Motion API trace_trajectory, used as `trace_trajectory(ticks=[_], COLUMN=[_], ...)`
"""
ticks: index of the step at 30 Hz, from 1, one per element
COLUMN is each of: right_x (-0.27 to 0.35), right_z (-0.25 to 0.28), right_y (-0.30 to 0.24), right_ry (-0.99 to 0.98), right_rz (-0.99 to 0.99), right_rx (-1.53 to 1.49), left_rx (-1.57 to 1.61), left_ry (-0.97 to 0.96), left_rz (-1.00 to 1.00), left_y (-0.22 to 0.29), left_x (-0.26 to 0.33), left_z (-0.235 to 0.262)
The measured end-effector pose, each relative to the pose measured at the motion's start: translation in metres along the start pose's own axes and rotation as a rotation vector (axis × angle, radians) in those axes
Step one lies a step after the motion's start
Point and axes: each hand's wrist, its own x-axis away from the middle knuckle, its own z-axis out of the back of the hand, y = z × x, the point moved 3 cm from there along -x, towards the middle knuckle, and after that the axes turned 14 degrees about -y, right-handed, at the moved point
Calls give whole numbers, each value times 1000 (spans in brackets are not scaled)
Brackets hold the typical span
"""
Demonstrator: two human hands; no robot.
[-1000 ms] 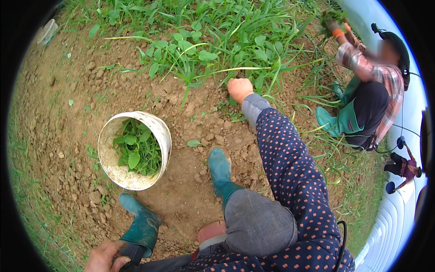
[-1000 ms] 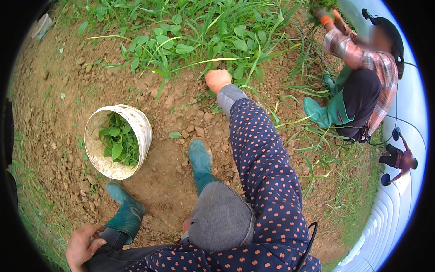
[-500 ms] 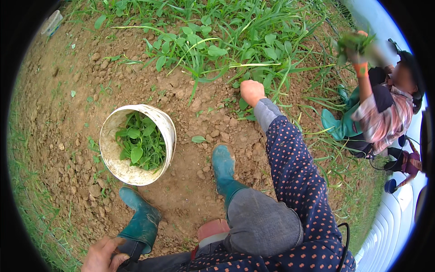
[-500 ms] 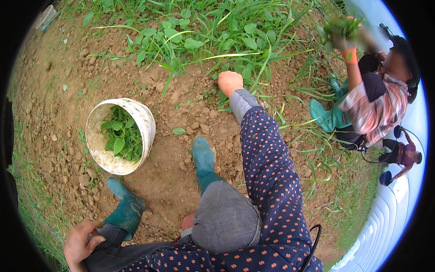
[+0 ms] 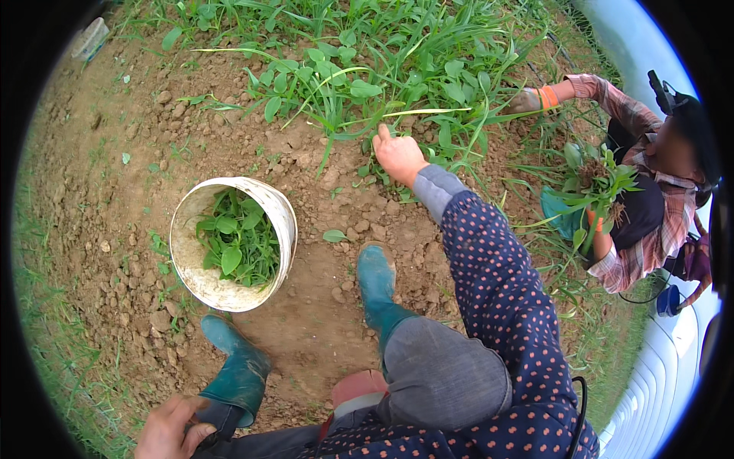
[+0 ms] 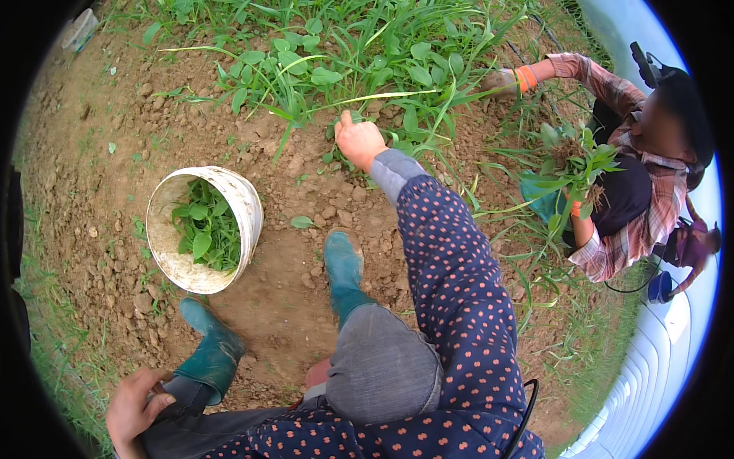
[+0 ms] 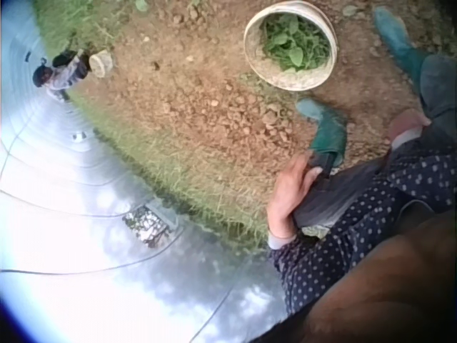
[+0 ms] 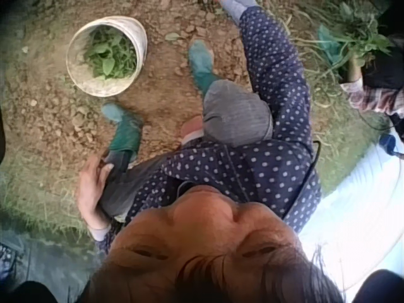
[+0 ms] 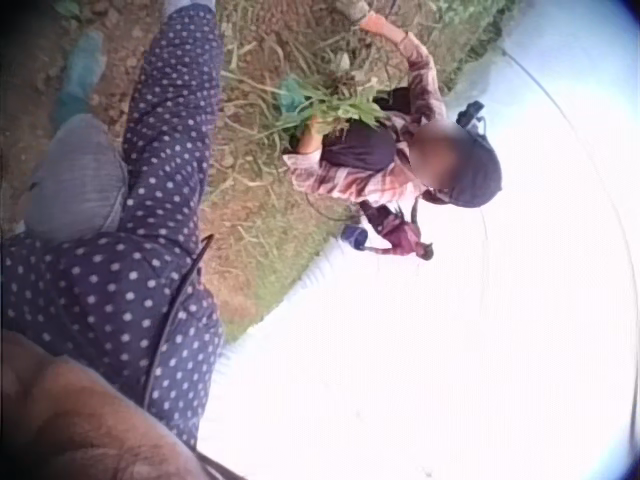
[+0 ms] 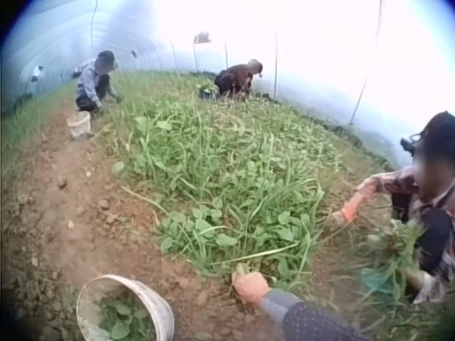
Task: The person pulls weeds by hand from the soil and places them into a white bucket. Another person works nearby doing the same task. The camera wearer continues to pull weeds and deposit them into the bucket throughout the clip.
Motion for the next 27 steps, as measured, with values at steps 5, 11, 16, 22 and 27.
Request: trace_trajectory(ticks=[5,11,16,22,27], right_x=[-14,1,32,-28,-48], right_z=[-20,-7,4,12,-5], right_y=[17,13,-13,26,38], right_ry=[-155,-374,-632,-26,-188], right_rz=[-202,-114,281,62,-101], right_rx=[-43,-124,-340,124,57], left_rx=[58,39,49,39,43], left_ry=[-63,-51,-36,-38,-33], left_rz=[18,18,9,37,46], left_y=[0,-3,-5,-1,0], left_x=[-3,-1,0,-3,-5], left_z=[1,0,-1,2,3])
